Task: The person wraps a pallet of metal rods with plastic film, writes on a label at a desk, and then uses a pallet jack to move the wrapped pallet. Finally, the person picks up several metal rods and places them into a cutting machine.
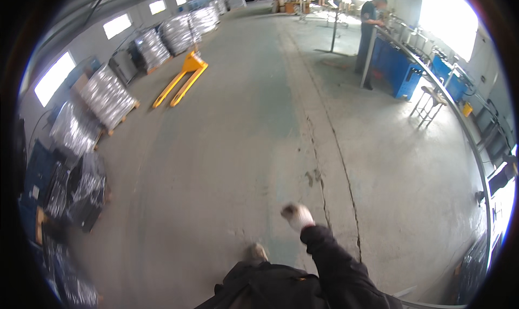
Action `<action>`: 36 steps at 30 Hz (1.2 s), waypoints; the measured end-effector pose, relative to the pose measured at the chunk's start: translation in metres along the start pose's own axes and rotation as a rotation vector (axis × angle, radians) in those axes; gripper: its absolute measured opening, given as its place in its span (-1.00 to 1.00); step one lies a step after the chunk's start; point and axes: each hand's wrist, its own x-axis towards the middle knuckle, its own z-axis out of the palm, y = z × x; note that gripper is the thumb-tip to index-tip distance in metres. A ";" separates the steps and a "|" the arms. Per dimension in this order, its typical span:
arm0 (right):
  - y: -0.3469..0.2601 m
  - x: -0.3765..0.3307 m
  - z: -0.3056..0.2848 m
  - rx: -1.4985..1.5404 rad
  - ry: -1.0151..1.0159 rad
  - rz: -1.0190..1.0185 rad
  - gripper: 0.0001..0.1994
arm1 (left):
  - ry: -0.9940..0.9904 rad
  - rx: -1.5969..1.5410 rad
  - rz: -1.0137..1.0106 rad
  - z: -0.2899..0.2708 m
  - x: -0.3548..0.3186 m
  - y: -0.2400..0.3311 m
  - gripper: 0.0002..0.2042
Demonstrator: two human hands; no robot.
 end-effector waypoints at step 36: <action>0.089 1.290 0.075 -0.161 0.082 0.685 -0.56 | 0.114 0.092 0.137 -0.857 1.054 0.930 -0.52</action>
